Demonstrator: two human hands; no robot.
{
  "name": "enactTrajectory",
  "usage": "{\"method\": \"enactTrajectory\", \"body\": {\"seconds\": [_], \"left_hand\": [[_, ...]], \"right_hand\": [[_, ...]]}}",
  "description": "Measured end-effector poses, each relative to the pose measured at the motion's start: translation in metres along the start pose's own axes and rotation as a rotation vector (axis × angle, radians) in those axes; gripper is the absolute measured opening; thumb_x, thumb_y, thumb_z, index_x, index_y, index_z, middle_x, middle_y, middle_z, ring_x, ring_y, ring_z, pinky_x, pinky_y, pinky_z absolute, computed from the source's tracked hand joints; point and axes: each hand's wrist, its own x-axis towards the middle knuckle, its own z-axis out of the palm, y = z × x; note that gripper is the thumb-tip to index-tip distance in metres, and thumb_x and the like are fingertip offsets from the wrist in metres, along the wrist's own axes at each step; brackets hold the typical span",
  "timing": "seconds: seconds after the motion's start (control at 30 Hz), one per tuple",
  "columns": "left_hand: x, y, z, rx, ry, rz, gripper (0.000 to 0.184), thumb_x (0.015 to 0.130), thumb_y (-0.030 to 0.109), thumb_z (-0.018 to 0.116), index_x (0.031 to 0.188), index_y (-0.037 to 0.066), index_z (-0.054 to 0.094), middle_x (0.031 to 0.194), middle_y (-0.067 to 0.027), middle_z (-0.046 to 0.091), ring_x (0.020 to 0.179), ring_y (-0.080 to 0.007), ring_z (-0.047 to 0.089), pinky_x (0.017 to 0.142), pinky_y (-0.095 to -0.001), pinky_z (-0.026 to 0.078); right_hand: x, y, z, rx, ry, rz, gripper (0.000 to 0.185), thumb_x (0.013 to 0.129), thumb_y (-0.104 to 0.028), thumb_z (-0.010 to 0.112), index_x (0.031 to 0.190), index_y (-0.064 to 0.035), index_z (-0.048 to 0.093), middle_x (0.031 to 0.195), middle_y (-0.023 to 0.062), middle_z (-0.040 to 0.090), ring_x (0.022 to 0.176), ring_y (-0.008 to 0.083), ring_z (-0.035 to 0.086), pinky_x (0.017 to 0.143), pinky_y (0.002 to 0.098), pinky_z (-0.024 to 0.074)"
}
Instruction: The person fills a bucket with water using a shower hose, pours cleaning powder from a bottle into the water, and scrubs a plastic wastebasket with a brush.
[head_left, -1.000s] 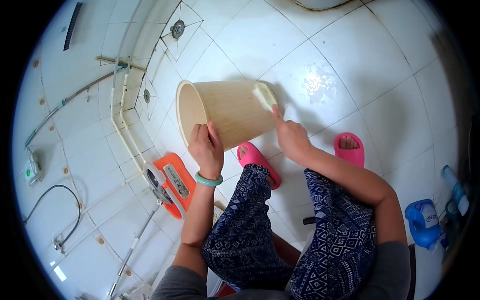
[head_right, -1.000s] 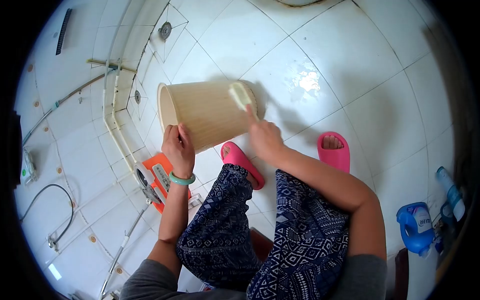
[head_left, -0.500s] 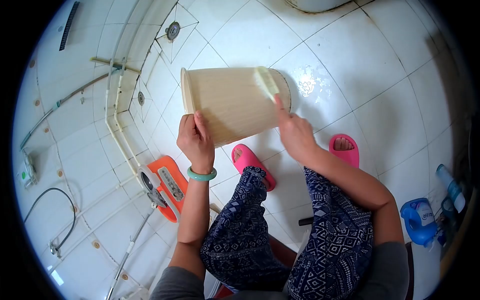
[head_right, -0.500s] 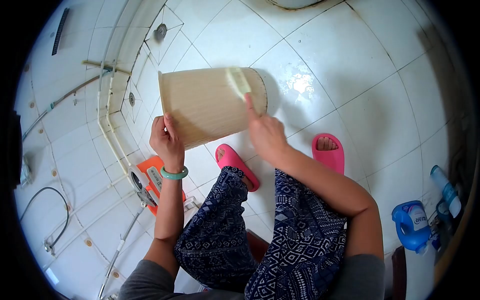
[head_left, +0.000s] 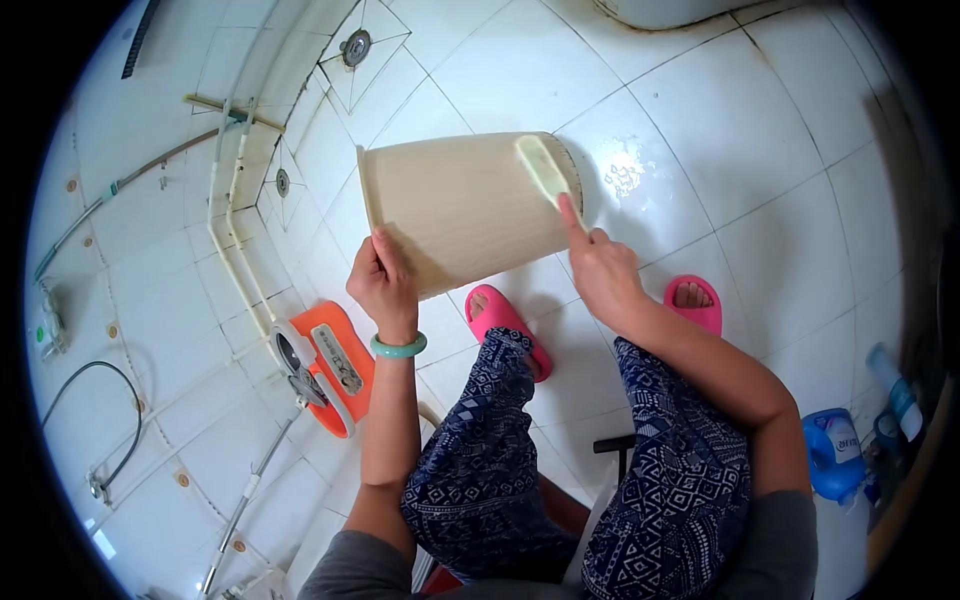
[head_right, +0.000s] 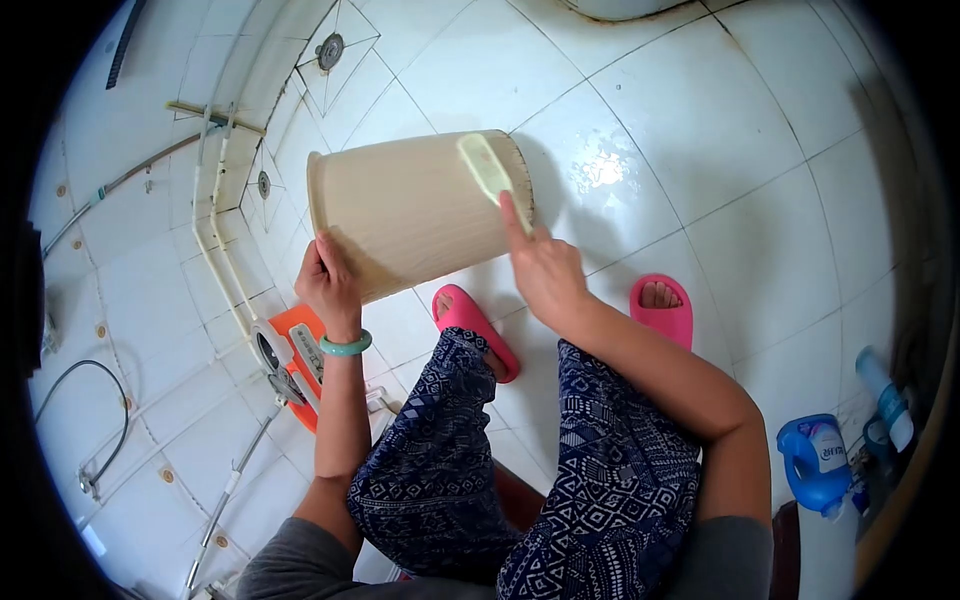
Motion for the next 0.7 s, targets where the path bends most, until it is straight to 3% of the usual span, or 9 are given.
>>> {"method": "enactTrajectory", "body": {"seconds": [0.13,0.2,0.27,0.33,0.4,0.5,0.57,0.67,0.7], "left_hand": [[0.003,0.001,0.002,0.022,-0.019,0.013,0.037,0.096,0.019,0.050,0.065,-0.002,0.046,0.051,-0.0077,0.036,0.046,-0.0143,0.028,0.042,-0.0293,0.028],[0.001,0.002,0.002,0.021,-0.014,0.022,0.037,0.096,0.018,0.050,0.064,-0.001,0.046,0.051,-0.0079,0.036,0.046,-0.0144,0.028,0.042,-0.0295,0.029],[-0.001,0.003,0.002,0.023,0.000,0.023,0.037,0.095,0.018,0.051,0.064,-0.001,0.047,0.051,-0.0080,0.036,0.046,-0.0146,0.029,0.042,-0.0296,0.029],[0.000,0.006,0.003,0.009,-0.016,0.072,0.037,0.097,0.019,0.049,0.068,-0.003,0.048,0.052,-0.0022,0.032,0.051,-0.0085,0.026,0.043,-0.0260,0.025],[0.001,0.014,0.004,-0.017,-0.014,0.093,0.037,0.097,0.018,0.050,0.066,-0.003,0.046,0.051,-0.0023,0.032,0.050,-0.0091,0.025,0.043,-0.0266,0.025],[0.000,0.015,0.005,0.030,-0.009,0.143,0.036,0.097,0.017,0.049,0.066,-0.002,0.046,0.051,-0.0023,0.031,0.050,-0.0094,0.025,0.043,-0.0271,0.024],[-0.001,0.006,0.004,0.049,-0.013,0.118,0.036,0.097,0.017,0.049,0.066,-0.002,0.046,0.052,-0.0024,0.030,0.050,-0.0096,0.025,0.043,-0.0272,0.024],[0.000,0.004,0.001,0.055,0.006,0.100,0.037,0.097,0.018,0.049,0.065,-0.002,0.046,0.052,-0.0024,0.029,0.050,-0.0096,0.025,0.043,-0.0271,0.024],[0.000,0.004,0.001,0.059,0.014,0.097,0.037,0.097,0.018,0.049,0.065,-0.002,0.046,0.052,-0.0024,0.029,0.050,-0.0096,0.025,0.043,-0.0271,0.024]], "right_hand": [[0.015,-0.048,0.003,0.009,0.065,-0.228,0.076,0.077,-0.001,0.049,0.146,-0.0059,0.016,0.078,0.0206,0.058,0.064,0.0329,0.062,0.054,0.0442,0.0511],[0.016,-0.047,0.002,0.000,-0.005,-0.217,0.076,0.076,0.000,0.050,0.146,-0.0064,0.019,0.080,0.0211,0.059,0.062,0.0325,0.062,0.052,0.0440,0.0509],[0.006,-0.012,0.013,-0.017,0.172,-0.185,0.075,0.077,0.000,0.051,0.145,-0.0065,0.021,0.079,0.0214,0.059,0.056,0.0325,0.060,0.049,0.0437,0.0497],[-0.003,0.018,0.010,-0.013,0.149,-0.140,0.075,0.077,-0.001,0.051,0.145,-0.0070,0.021,0.079,0.0220,0.059,0.053,0.0326,0.060,0.046,0.0430,0.0488],[-0.009,0.028,0.004,-0.073,0.057,0.006,0.077,0.078,-0.002,0.051,0.146,-0.0075,0.017,0.079,0.0217,0.059,0.055,0.0319,0.060,0.047,0.0422,0.0497],[0.005,-0.009,0.018,0.105,0.263,-0.251,0.080,0.076,0.000,0.051,0.147,-0.0091,0.015,0.082,0.0232,0.058,0.054,0.0335,0.059,0.052,0.0421,0.0514],[0.017,-0.056,0.010,0.193,0.179,-0.362,0.083,0.073,0.002,0.052,0.147,-0.0110,0.015,0.085,0.0236,0.058,0.062,0.0346,0.061,0.056,0.0431,0.0521],[0.022,-0.061,0.003,0.120,0.030,-0.323,0.087,0.071,0.004,0.053,0.147,-0.0121,0.015,0.088,0.0236,0.058,0.066,0.0349,0.062,0.059,0.0437,0.0529],[0.019,-0.037,0.019,0.137,0.182,-0.343,0.086,0.071,0.005,0.052,0.147,-0.0115,0.015,0.090,0.0245,0.059,0.065,0.0352,0.063,0.058,0.0436,0.0532]]}}
